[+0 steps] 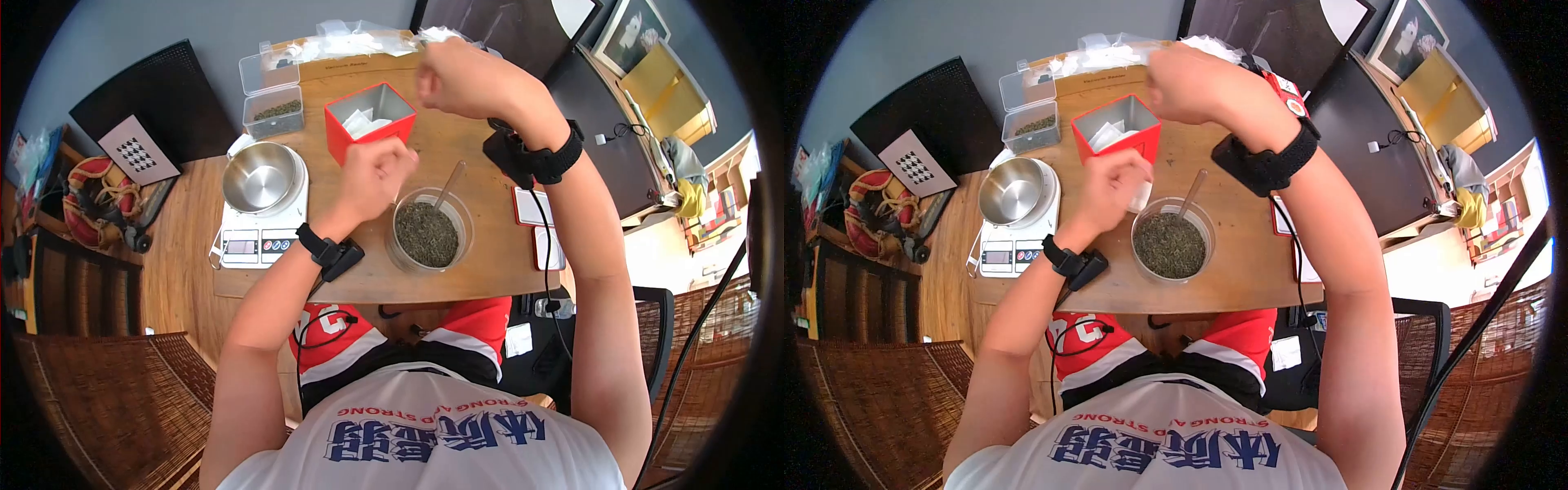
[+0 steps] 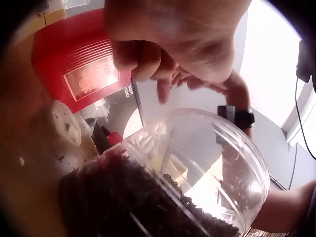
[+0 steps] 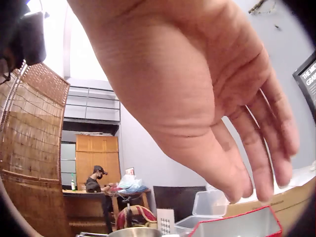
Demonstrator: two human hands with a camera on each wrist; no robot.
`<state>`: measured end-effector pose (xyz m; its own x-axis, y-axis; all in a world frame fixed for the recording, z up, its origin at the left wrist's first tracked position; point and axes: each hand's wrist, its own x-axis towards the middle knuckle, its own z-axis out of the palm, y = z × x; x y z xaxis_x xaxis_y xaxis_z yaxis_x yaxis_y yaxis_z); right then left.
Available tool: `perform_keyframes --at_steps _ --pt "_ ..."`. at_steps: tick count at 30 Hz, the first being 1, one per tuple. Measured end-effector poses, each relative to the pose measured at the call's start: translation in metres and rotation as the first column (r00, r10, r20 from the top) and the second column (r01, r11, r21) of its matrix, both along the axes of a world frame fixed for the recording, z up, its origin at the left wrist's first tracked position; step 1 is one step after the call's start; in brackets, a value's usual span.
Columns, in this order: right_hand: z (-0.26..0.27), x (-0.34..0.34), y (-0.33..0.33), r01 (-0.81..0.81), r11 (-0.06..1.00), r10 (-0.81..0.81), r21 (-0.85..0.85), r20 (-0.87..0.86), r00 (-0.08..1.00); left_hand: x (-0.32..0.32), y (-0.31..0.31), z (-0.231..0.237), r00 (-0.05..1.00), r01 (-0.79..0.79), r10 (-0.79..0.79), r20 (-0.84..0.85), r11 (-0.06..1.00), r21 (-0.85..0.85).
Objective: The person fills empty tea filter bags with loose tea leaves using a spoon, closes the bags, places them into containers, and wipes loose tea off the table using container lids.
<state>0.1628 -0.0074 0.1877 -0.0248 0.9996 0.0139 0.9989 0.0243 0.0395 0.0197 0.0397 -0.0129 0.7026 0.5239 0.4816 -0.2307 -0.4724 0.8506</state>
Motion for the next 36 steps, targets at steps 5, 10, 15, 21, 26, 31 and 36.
perform_keyframes --at_steps 5,10,15,21,26,31,36 --pt "-0.055 0.089 -0.001 -0.078 0.857 -0.019 -0.509 -0.183 0.983 -0.012 0.001 0.017 0.894 -0.310 0.336 0.295 0.941 -0.133" --pt "-0.118 0.097 -0.002 -0.422 0.709 -0.112 -0.565 -0.680 0.724 -0.008 -0.002 0.014 0.878 -0.297 0.332 0.344 0.943 -0.151" --pt "-0.125 0.088 0.009 -0.435 0.604 -0.363 -0.668 -0.716 0.597 -0.003 -0.004 0.008 0.884 -0.280 0.345 0.317 0.931 -0.232" --pt "-0.166 0.094 0.028 -0.543 0.556 -0.384 -0.629 -0.774 0.503 -0.005 -0.004 0.016 0.874 -0.280 0.388 0.292 0.894 -0.350" --pt "-0.124 0.127 0.021 -0.386 0.719 -0.235 -0.579 -0.725 0.648 -0.005 -0.004 0.015 0.874 -0.277 0.391 0.290 0.889 -0.366" --pt "-0.042 0.124 0.010 -0.109 0.987 -0.021 -0.119 -0.764 0.645 -0.001 -0.002 0.009 0.870 -0.264 0.378 0.318 0.900 -0.345" --pt "-0.026 0.081 0.019 -0.081 0.997 0.060 0.008 -0.742 0.668 -0.001 -0.001 0.008 0.860 -0.247 0.381 0.338 0.892 -0.377"
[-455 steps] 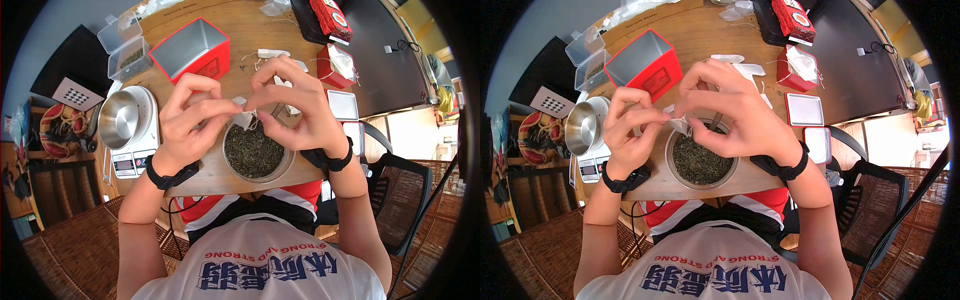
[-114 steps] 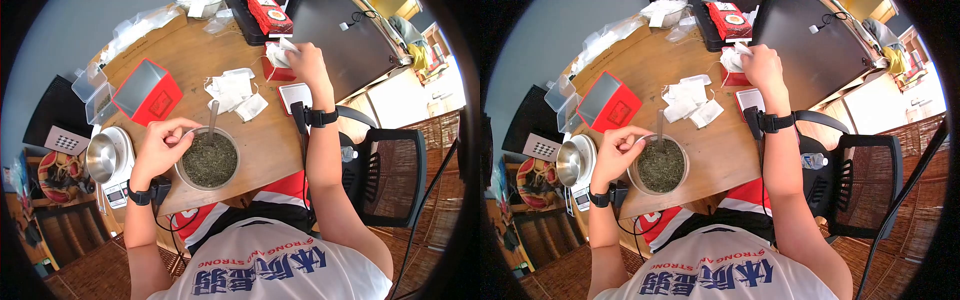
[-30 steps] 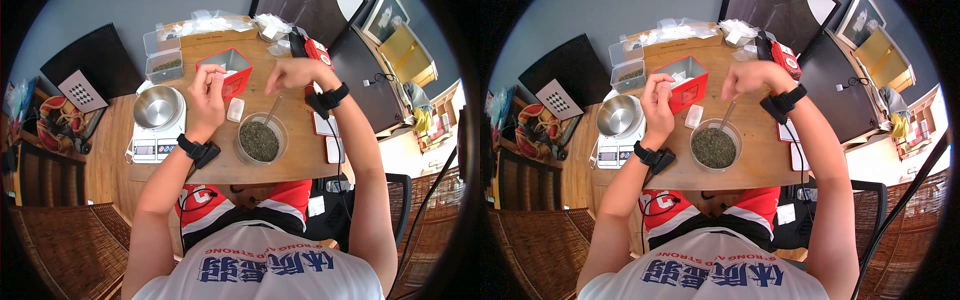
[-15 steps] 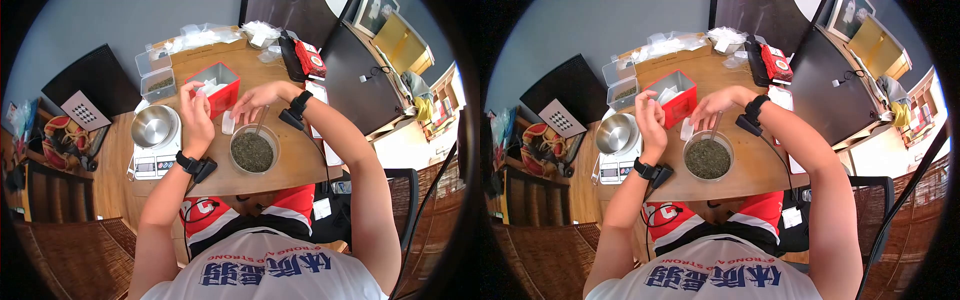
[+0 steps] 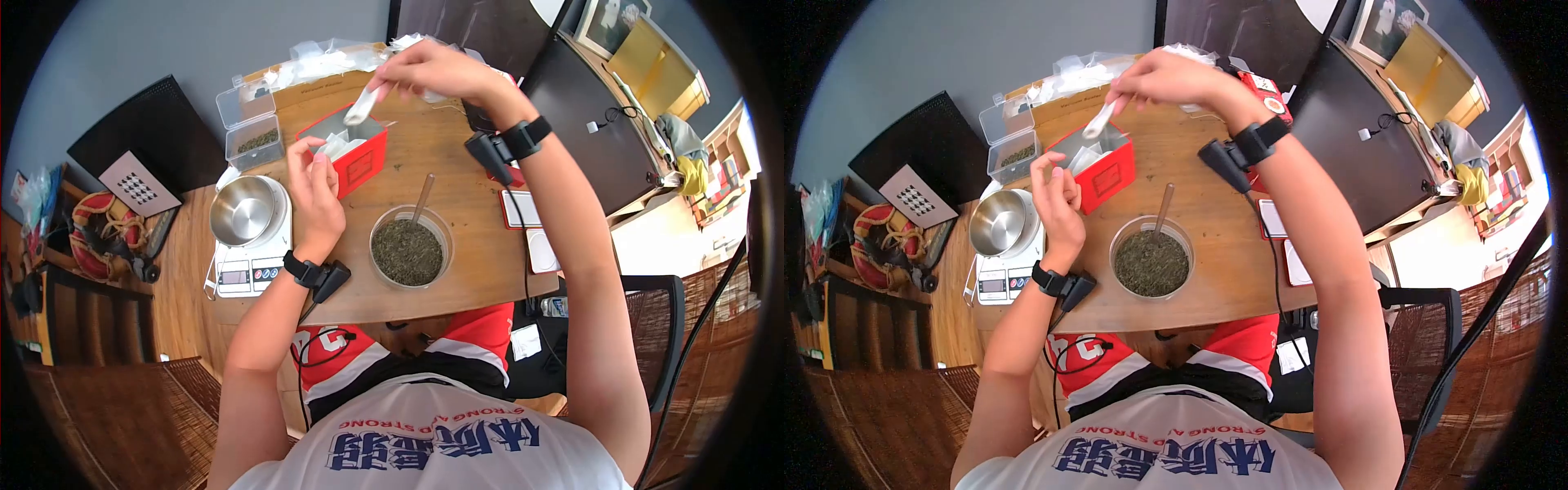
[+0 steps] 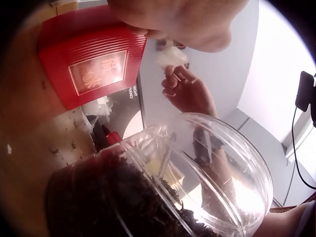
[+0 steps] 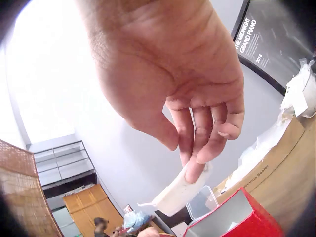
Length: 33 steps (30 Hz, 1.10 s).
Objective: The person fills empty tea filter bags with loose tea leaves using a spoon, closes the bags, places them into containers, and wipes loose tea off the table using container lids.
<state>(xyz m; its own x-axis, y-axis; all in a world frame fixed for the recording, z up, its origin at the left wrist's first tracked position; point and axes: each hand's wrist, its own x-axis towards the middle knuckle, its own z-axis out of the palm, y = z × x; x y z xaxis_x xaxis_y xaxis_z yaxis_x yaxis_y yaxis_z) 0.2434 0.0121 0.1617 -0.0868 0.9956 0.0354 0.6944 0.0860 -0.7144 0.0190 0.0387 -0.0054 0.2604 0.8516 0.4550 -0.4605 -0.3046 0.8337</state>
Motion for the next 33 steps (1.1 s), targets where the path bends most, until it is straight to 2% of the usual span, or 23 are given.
perform_keyframes --at_steps 3,4,5,11,13,17,18,19,22,23,25,26,28,29,31,32,33 --pt "-0.007 -0.010 -0.003 -0.042 0.999 0.042 -0.005 -0.046 0.998 0.000 -0.002 0.001 1.000 -0.012 0.012 0.026 1.000 -0.019" --pt "-0.007 -0.010 -0.008 -0.025 0.999 0.026 0.025 -0.041 0.999 -0.001 -0.003 0.004 1.000 -0.021 0.021 0.007 0.999 -0.031" --pt "-0.007 -0.010 -0.014 0.017 0.998 -0.015 0.053 -0.028 0.999 -0.006 -0.001 0.003 0.998 0.061 -0.060 0.016 0.997 -0.038" --pt "-0.011 -0.018 -0.093 0.105 0.993 -0.106 0.061 0.008 0.994 -0.002 -0.013 0.001 0.997 0.034 -0.034 -0.073 0.999 -0.006" --pt "-0.030 -0.026 -0.115 0.075 0.975 -0.119 0.211 0.205 0.971 -0.003 -0.013 -0.002 0.985 0.090 -0.064 -0.159 0.982 0.163" --pt "-0.066 -0.033 -0.123 0.160 0.975 -0.193 0.155 0.227 0.955 -0.008 -0.016 0.007 0.961 0.076 -0.006 -0.278 0.967 0.242" --pt "-0.068 -0.032 -0.121 0.112 0.989 -0.127 0.096 0.174 0.976 -0.006 -0.013 0.002 0.981 0.042 0.004 -0.193 0.972 0.232" --pt "-0.070 -0.032 -0.120 0.061 0.997 -0.065 0.040 0.116 0.991 -0.007 -0.011 0.003 0.980 0.052 -0.004 -0.198 0.970 0.236" --pt "-0.069 -0.037 -0.126 0.046 0.995 -0.051 0.093 0.054 0.997 -0.004 -0.002 0.004 0.957 -0.167 0.228 -0.178 0.938 0.303" --pt "-0.072 -0.036 -0.127 0.060 0.994 -0.065 0.088 0.056 0.996 -0.006 0.001 0.003 0.931 -0.202 0.290 -0.223 0.916 0.347" --pt "-0.079 -0.033 -0.127 0.101 0.975 -0.122 0.200 0.098 0.988 -0.006 0.004 0.005 0.783 -0.319 0.566 -0.260 0.723 0.612" --pt "-0.081 -0.028 -0.126 0.103 0.975 -0.125 0.199 0.098 0.987 -0.003 0.003 0.008 0.784 -0.317 0.563 -0.261 0.725 0.611" --pt "-0.081 -0.016 -0.120 0.086 0.912 -0.189 0.402 0.227 0.955 0.001 0.001 0.011 0.634 -0.339 0.671 -0.383 0.687 0.643" --pt "-0.077 -0.012 -0.115 0.078 0.914 -0.180 0.399 0.224 0.958 0.001 0.003 0.009 0.627 -0.343 0.676 -0.387 0.686 0.642" --pt "-0.057 -0.011 -0.107 0.039 0.891 -0.171 0.451 0.254 0.952 0.000 0.010 0.000 0.701 -0.198 0.496 -0.512 0.825 0.529" --pt "-0.048 -0.014 -0.104 0.039 0.896 -0.168 0.442 0.258 0.951 -0.001 0.014 -0.002 0.716 -0.156 0.432 -0.549 0.865 0.477" --pt "-0.045 -0.014 -0.100 0.029 0.897 -0.159 0.441 0.259 0.953 -0.004 0.015 -0.003 0.713 -0.165 0.438 -0.548 0.864 0.476"
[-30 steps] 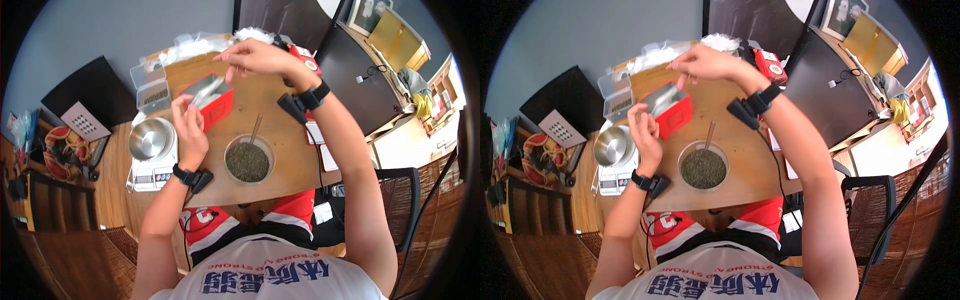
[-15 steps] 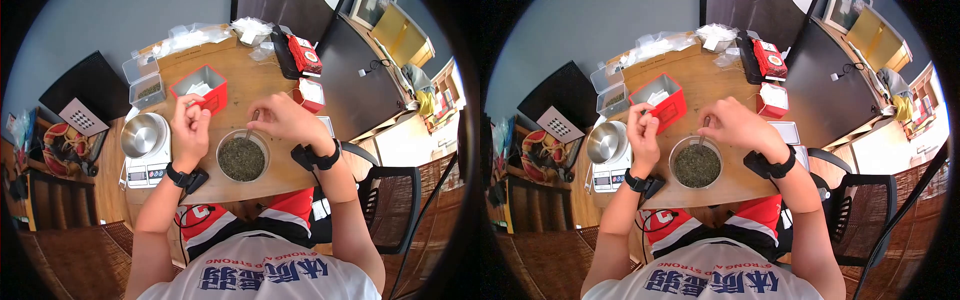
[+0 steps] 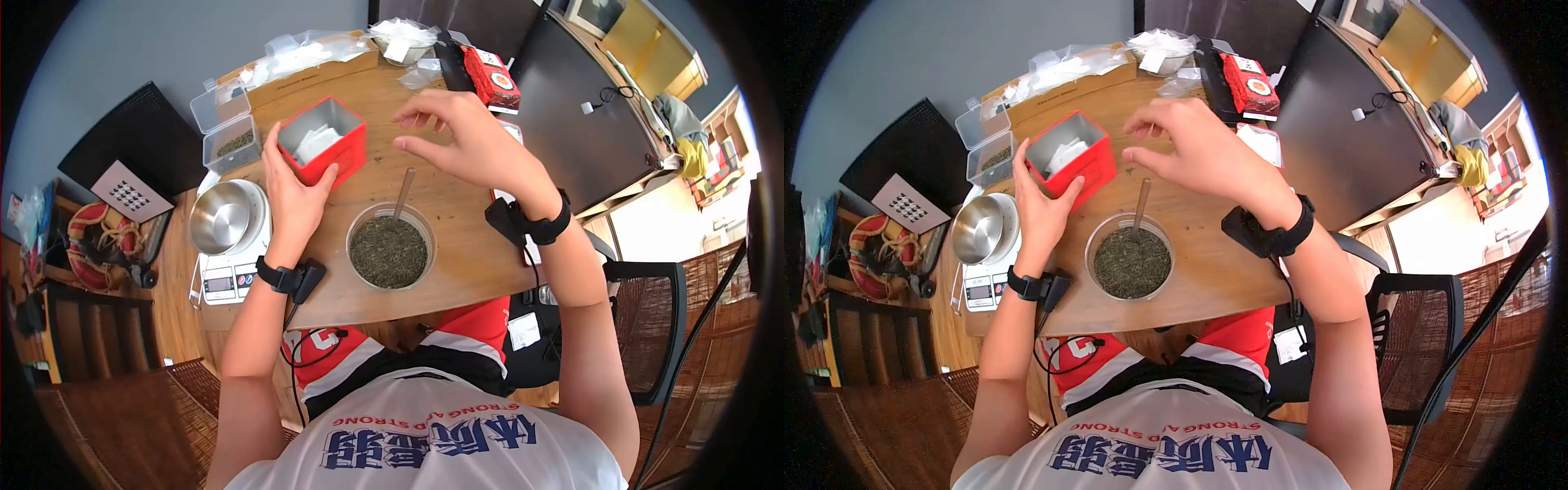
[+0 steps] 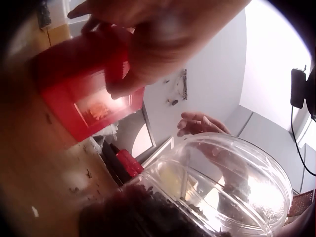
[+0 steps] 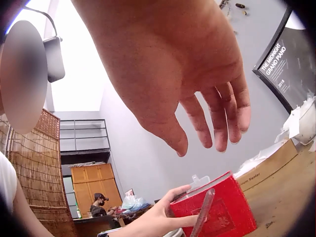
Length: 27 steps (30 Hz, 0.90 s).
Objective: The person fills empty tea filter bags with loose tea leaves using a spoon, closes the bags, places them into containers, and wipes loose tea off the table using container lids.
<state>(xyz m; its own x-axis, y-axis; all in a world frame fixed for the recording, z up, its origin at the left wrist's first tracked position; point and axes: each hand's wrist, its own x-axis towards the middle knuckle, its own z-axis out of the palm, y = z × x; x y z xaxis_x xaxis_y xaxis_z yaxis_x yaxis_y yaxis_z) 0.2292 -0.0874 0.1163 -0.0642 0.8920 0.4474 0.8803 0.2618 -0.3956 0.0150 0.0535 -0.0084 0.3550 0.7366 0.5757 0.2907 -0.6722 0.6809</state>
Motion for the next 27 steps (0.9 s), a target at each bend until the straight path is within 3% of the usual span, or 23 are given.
perform_keyframes --at_steps 2,4,7,8,10,12,14,15,16,18,20,22,23,24,26,27 --pt "0.006 -0.002 0.008 -0.043 0.999 0.042 0.033 0.044 0.998 -0.001 -0.002 0.007 0.996 0.068 -0.060 0.064 0.990 -0.121" --pt "0.012 -0.011 0.012 -0.053 0.997 0.050 0.054 0.062 0.997 0.000 -0.006 0.009 0.990 0.091 -0.077 0.119 0.989 -0.114" --pt "0.015 -0.019 0.012 -0.103 0.992 0.103 0.067 -0.005 0.995 -0.002 -0.020 0.035 0.997 0.015 -0.029 0.073 0.984 0.180" --pt "0.015 -0.020 0.010 -0.096 0.990 0.100 0.105 -0.034 0.994 -0.003 -0.021 0.048 0.997 0.017 -0.031 0.070 0.983 0.185" --pt "0.017 -0.020 0.001 -0.089 0.986 0.100 0.142 -0.074 0.992 -0.001 -0.019 0.073 0.993 0.016 0.051 -0.106 0.833 0.554" --pt "0.023 -0.018 -0.012 -0.015 0.991 0.031 0.131 -0.122 0.992 0.010 -0.015 0.088 0.983 0.067 0.049 -0.176 0.801 0.595" --pt "0.018 -0.012 -0.019 0.006 0.993 0.012 0.119 -0.146 0.989 0.029 -0.003 0.092 0.878 0.321 0.096 -0.469 0.608 0.726" --pt "0.016 -0.008 -0.023 0.020 0.993 0.002 0.121 -0.179 0.984 0.037 0.000 0.091 0.774 0.427 0.236 -0.587 0.489 0.760" --pt "0.013 -0.004 -0.028 0.037 0.992 -0.010 0.124 -0.211 0.977 0.044 0.001 0.088 0.773 0.433 0.232 -0.590 0.487 0.759" --pt "0.004 0.006 -0.036 0.031 0.991 0.001 0.130 -0.234 0.972 0.056 0.005 0.084 0.629 0.663 0.337 -0.701 0.240 0.709" --pt "0.000 0.014 -0.048 0.080 0.995 -0.057 0.064 -0.299 0.952 0.061 0.008 0.092 0.659 0.675 0.287 -0.696 0.182 0.715" --pt "-0.003 0.023 -0.059 0.115 0.993 -0.106 0.014 -0.295 0.950 0.063 0.009 0.105 0.733 0.619 0.108 -0.671 0.303 0.725" --pt "-0.006 0.028 -0.064 0.146 0.988 -0.152 -0.043 -0.285 0.946 0.056 0.003 0.120 0.744 0.609 -0.026 -0.667 0.438 0.662" --pt "-0.009 0.032 -0.067 0.150 0.988 -0.156 -0.041 -0.287 0.945 0.054 0.007 0.120 0.743 0.612 -0.028 -0.669 0.433 0.662" --pt "-0.018 0.041 -0.069 0.168 0.975 -0.200 -0.145 -0.239 0.950 0.047 0.015 0.123 0.858 0.404 -0.044 -0.511 0.673 0.620" --pt "-0.025 0.045 -0.066 0.171 0.975 -0.202 -0.145 -0.238 0.950 0.041 0.016 0.121 0.869 0.326 -0.037 -0.494 0.794 0.514"
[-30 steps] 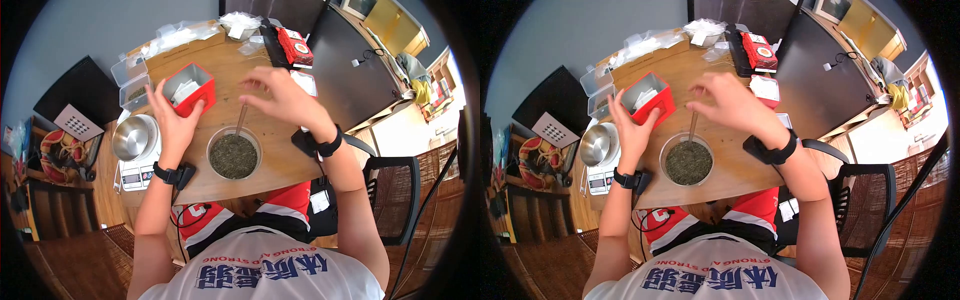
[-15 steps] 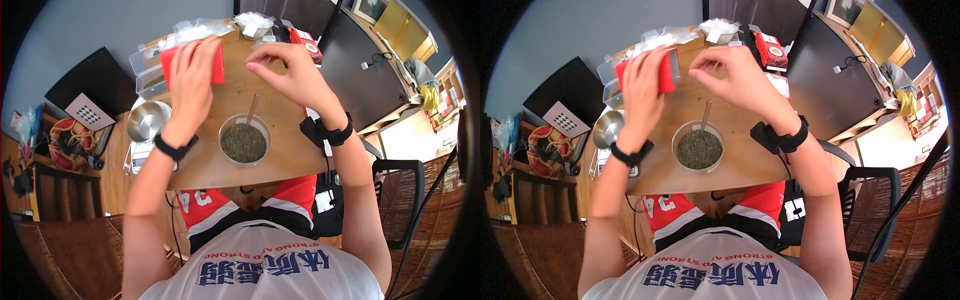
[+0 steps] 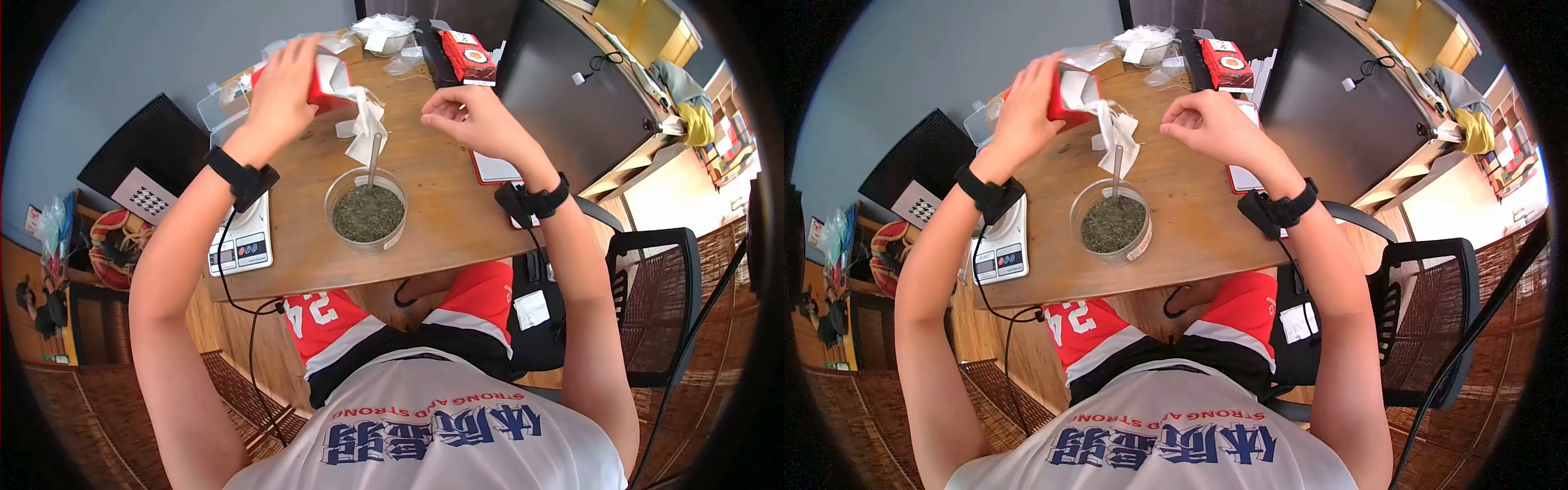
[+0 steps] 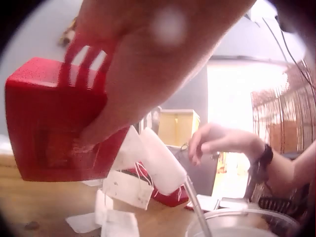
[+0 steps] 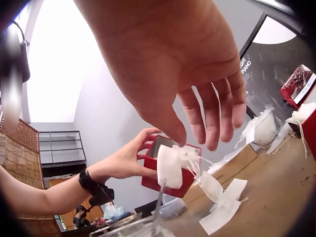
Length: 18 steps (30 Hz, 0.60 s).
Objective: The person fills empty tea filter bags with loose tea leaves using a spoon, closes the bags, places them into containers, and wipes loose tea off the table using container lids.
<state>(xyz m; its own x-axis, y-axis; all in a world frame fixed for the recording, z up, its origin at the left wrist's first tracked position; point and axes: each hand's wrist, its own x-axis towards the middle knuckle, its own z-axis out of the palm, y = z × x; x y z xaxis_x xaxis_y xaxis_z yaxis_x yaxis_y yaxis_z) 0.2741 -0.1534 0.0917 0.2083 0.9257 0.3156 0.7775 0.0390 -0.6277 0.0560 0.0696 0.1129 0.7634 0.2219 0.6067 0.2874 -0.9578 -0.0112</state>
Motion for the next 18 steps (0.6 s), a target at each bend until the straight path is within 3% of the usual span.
perform_keyframes --at_steps 1,3,5,6,9,13,15,18 --pt "-0.009 0.004 0.005 0.011 0.998 -0.010 -0.055 0.020 1.000 -0.003 0.002 -0.001 1.000 0.000 0.000 -0.001 1.000 -0.001" --pt "-0.030 0.010 0.016 0.018 0.994 -0.014 -0.105 0.043 0.999 -0.009 0.012 -0.006 0.986 -0.168 0.158 -0.057 0.922 -0.349" --pt "-0.048 0.011 0.028 0.033 0.999 -0.026 -0.018 0.295 0.955 -0.013 0.032 -0.022 0.976 -0.216 0.202 -0.077 0.916 -0.339" --pt "-0.050 0.012 0.036 0.040 0.988 0.003 -0.147 0.278 0.960 -0.014 0.039 -0.030 0.969 -0.246 0.235 -0.075 0.901 -0.358" --pt "-0.053 0.001 0.052 0.074 0.970 -0.002 -0.231 0.296 0.955 -0.023 0.039 -0.034 0.961 -0.275 0.266 -0.078 0.880 -0.387" --pt "-0.060 -0.004 0.078 0.049 0.952 0.042 -0.302 0.290 0.956 -0.035 0.035 -0.039 0.988 -0.142 0.155 -0.003 0.901 -0.410" --pt "-0.047 -0.013 0.083 0.071 0.841 0.112 -0.537 0.301 0.947 -0.037 0.033 -0.043 0.991 -0.113 0.134 0.014 0.888 -0.445" --pt "-0.073 -0.009 0.093 0.084 0.876 0.106 -0.476 0.357 0.928 -0.038 0.035 -0.056 0.975 -0.171 0.213 0.063 0.901 -0.400"
